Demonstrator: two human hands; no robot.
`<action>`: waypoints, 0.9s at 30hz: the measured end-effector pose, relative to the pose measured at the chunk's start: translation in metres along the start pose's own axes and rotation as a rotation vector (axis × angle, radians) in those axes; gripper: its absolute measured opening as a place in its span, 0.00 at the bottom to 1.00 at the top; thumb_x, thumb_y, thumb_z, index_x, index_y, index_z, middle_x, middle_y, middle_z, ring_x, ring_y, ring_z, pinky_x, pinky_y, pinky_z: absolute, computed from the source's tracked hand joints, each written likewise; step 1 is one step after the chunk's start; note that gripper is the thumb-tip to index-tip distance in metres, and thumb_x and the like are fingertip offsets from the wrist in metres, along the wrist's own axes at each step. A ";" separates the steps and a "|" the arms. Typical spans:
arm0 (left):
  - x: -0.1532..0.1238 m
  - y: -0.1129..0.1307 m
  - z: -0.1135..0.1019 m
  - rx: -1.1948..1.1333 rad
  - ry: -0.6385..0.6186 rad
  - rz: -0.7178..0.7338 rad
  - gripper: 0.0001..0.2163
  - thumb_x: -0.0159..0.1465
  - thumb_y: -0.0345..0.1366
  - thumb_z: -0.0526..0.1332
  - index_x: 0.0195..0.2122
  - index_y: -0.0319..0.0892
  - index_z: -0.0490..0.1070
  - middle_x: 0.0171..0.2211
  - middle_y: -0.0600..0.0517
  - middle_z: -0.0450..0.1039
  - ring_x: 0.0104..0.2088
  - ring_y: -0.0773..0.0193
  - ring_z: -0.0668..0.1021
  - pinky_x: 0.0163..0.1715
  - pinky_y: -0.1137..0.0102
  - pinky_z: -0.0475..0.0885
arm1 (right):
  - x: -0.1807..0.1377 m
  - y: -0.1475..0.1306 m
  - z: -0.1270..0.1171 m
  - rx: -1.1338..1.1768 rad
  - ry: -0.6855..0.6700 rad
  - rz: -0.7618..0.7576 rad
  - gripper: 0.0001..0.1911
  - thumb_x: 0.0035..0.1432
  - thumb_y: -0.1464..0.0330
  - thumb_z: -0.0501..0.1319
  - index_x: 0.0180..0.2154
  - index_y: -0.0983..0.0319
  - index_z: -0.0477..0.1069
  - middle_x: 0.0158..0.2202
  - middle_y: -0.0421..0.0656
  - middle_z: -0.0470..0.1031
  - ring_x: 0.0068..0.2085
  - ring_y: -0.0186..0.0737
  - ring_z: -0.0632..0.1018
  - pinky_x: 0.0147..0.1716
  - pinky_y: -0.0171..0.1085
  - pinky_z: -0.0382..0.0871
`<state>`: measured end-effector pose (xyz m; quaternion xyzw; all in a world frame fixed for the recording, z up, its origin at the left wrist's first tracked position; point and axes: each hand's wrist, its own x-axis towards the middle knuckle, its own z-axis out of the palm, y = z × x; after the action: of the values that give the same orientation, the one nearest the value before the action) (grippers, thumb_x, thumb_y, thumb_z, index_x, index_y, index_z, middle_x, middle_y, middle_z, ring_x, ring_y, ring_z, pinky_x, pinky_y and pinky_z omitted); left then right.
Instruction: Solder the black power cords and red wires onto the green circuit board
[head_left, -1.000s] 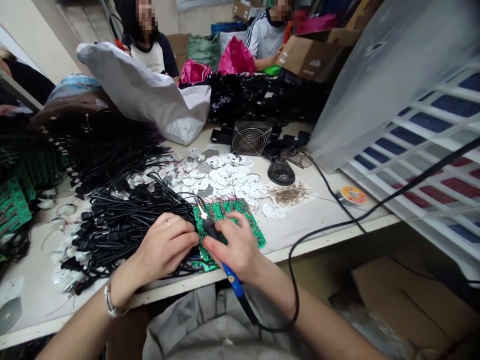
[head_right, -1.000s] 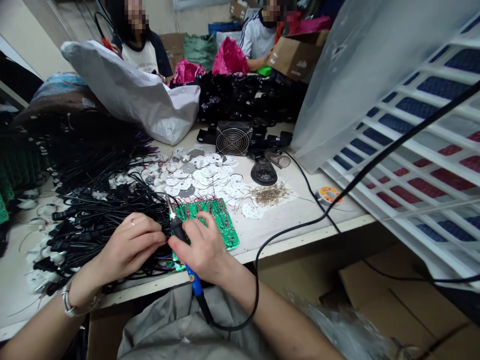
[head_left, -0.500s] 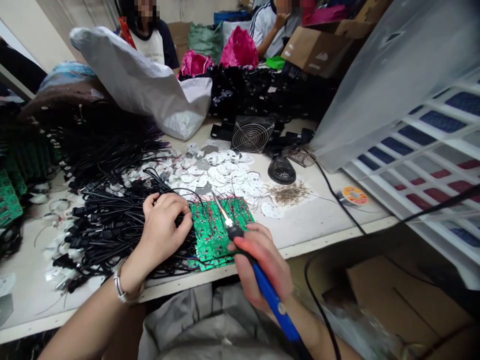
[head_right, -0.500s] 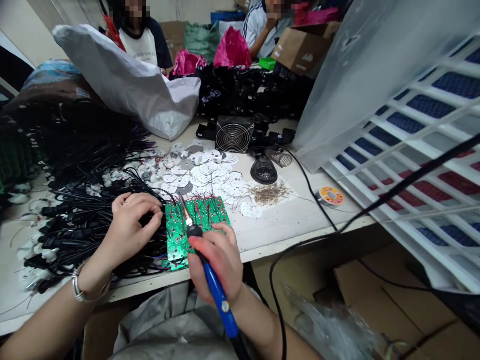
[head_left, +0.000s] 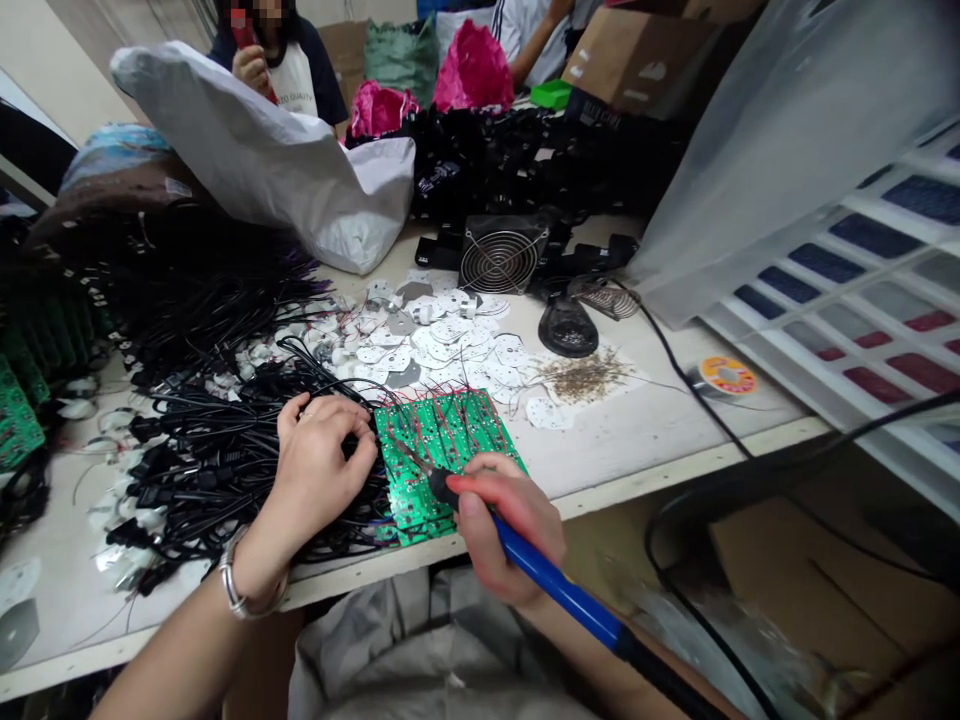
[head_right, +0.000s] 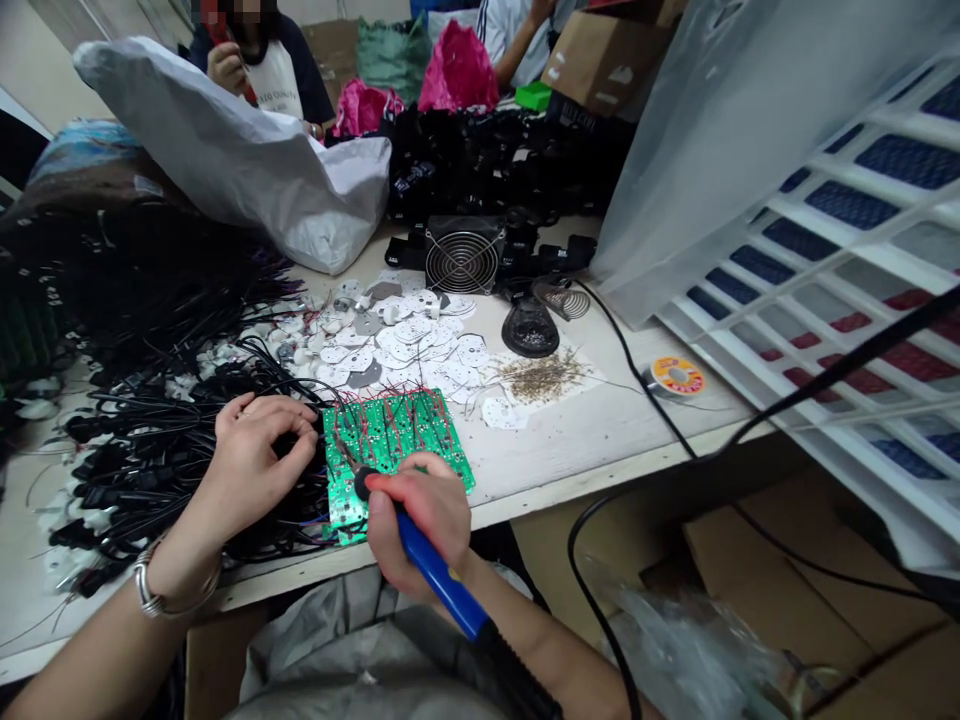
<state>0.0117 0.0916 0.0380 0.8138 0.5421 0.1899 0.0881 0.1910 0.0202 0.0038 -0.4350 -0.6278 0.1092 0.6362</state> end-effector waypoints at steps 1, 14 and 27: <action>0.000 0.000 0.000 0.003 -0.001 -0.005 0.08 0.59 0.33 0.56 0.24 0.43 0.69 0.36 0.52 0.78 0.42 0.58 0.76 0.56 0.50 0.53 | 0.000 0.001 0.002 0.001 0.001 0.004 0.09 0.57 0.76 0.56 0.38 0.60 0.70 0.23 0.37 0.76 0.22 0.33 0.74 0.31 0.39 0.74; 0.003 0.000 0.002 0.026 0.014 -0.038 0.07 0.59 0.32 0.57 0.24 0.43 0.68 0.34 0.52 0.78 0.40 0.58 0.76 0.54 0.51 0.56 | 0.004 0.003 0.009 -0.021 -0.005 0.003 0.09 0.56 0.77 0.56 0.36 0.59 0.70 0.25 0.37 0.77 0.23 0.33 0.76 0.30 0.36 0.73; 0.005 -0.001 0.001 0.008 -0.007 -0.059 0.08 0.59 0.33 0.56 0.23 0.43 0.69 0.33 0.52 0.78 0.38 0.59 0.76 0.54 0.54 0.57 | 0.005 0.004 0.009 -0.009 -0.032 -0.002 0.09 0.56 0.77 0.55 0.37 0.60 0.69 0.25 0.37 0.77 0.23 0.33 0.76 0.29 0.35 0.73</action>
<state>0.0129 0.0967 0.0376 0.7984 0.5665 0.1820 0.0923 0.1855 0.0297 0.0028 -0.4352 -0.6388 0.1127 0.6244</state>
